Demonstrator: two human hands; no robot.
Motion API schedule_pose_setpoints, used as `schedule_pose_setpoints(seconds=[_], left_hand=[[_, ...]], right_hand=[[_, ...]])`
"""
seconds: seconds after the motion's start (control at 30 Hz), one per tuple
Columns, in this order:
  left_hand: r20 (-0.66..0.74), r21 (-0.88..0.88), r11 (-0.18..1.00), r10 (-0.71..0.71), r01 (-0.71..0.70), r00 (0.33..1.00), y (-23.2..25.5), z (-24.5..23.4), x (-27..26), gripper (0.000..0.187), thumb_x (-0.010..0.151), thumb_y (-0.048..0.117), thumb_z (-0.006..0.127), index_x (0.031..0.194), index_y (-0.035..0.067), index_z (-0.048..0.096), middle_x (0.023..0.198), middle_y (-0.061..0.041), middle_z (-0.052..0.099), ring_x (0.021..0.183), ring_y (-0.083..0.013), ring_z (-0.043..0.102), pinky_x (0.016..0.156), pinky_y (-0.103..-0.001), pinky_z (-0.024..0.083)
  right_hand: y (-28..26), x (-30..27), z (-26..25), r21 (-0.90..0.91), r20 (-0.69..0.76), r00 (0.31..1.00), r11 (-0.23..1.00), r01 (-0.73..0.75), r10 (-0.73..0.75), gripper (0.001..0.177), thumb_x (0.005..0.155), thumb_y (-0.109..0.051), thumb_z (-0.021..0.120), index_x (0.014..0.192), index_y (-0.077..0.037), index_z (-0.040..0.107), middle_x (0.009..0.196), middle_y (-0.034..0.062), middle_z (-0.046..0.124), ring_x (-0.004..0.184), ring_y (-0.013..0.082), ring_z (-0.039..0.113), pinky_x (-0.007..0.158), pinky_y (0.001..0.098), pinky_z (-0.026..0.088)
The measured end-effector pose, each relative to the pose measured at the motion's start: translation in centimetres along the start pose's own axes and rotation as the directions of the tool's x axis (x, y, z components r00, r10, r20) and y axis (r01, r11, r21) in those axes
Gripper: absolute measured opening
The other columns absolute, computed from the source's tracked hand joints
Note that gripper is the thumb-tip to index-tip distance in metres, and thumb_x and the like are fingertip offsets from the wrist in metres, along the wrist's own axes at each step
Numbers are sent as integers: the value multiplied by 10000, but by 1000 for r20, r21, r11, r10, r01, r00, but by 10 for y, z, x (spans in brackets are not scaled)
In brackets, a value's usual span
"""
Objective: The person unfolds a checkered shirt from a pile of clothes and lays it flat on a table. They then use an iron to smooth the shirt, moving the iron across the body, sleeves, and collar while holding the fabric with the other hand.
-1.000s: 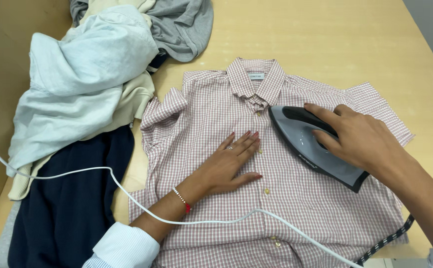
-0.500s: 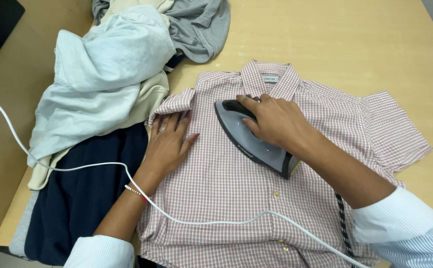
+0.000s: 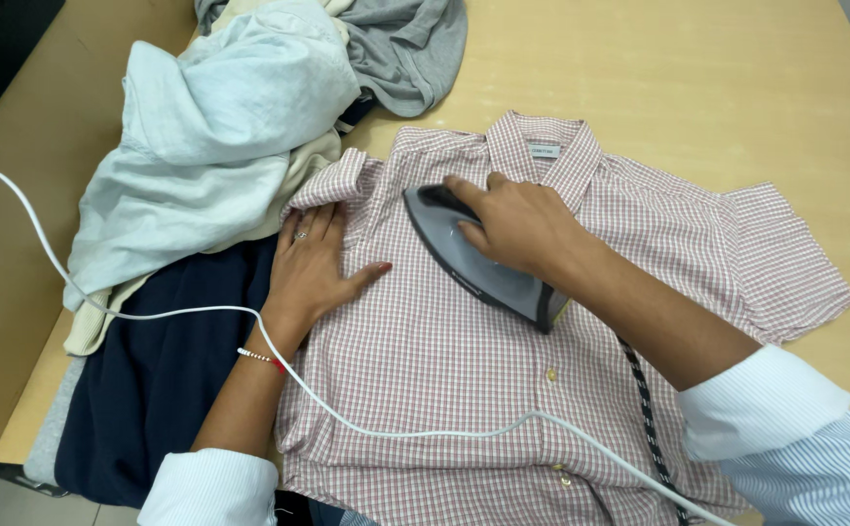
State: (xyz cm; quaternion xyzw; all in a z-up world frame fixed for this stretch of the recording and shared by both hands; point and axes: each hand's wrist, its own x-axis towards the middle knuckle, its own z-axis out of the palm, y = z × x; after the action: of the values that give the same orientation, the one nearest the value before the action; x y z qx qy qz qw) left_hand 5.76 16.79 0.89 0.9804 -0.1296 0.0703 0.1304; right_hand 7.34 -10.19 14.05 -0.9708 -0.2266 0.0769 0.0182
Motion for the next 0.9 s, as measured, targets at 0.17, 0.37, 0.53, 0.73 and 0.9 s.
schedule_pose_setpoints(seconds=[0.17, 0.37, 0.53, 0.73, 0.9], left_hand=[[75, 151, 981, -135, 122, 988, 10, -14, -2, 1374, 658, 1004, 443, 1491, -87, 368, 1577, -199, 375, 1513, -316, 270, 1244, -492, 86], [38, 334, 923, -215, 190, 976, 35, -26, 2, 1396, 611, 1010, 480, 1436, -113, 387, 1572, -227, 365, 1484, -342, 260, 1154, -576, 110], [149, 80, 985, -164, 153, 975, 44, -37, 20, 595, 974, 457, 552, 1353, 0, 583, 1501, -163, 553, 1419, -303, 479, 1209, -486, 322], [45, -599, 799, -36, 56, 998, 27, 1, 88, 484, 1067, 140, 432, 1542, 49, 415, 1433, -226, 575, 1365, -336, 530, 1150, -409, 386], [-32, -607, 794, 11, -28, 999, 2, 38, 99, 437, 1079, 163, 426, 1501, 50, 440, 1540, -196, 499, 1447, -303, 455, 1214, -369, 314]], right_hand=[[0, 5, -4, 17, 42, 997, 998, 58, -59, 557, 944, -367, 580, 1477, -236, 488, 1000, 194, 690, 772, 299, 724, 666, 438, 588], [-12, 20, -4, 115, -34, 994, 988, -103, 107, 580, 930, -348, 607, 1474, -192, 480, 1020, 225, 693, 899, 383, 702, 773, 517, 564], [-9, 32, -6, 80, -31, 998, 996, -48, 50, 596, 932, -371, 597, 1466, -139, 475, 1020, 233, 701, 918, 387, 704, 787, 511, 566], [-2, 39, 4, 152, -7, 994, 982, -109, 111, 555, 956, -373, 519, 1451, -123, 491, 1003, 238, 710, 925, 396, 707, 812, 523, 564], [20, 64, 8, 164, -44, 959, 949, -270, 281, 491, 992, -363, 499, 1388, -76, 539, 997, 252, 727, 939, 414, 709, 841, 543, 556]])
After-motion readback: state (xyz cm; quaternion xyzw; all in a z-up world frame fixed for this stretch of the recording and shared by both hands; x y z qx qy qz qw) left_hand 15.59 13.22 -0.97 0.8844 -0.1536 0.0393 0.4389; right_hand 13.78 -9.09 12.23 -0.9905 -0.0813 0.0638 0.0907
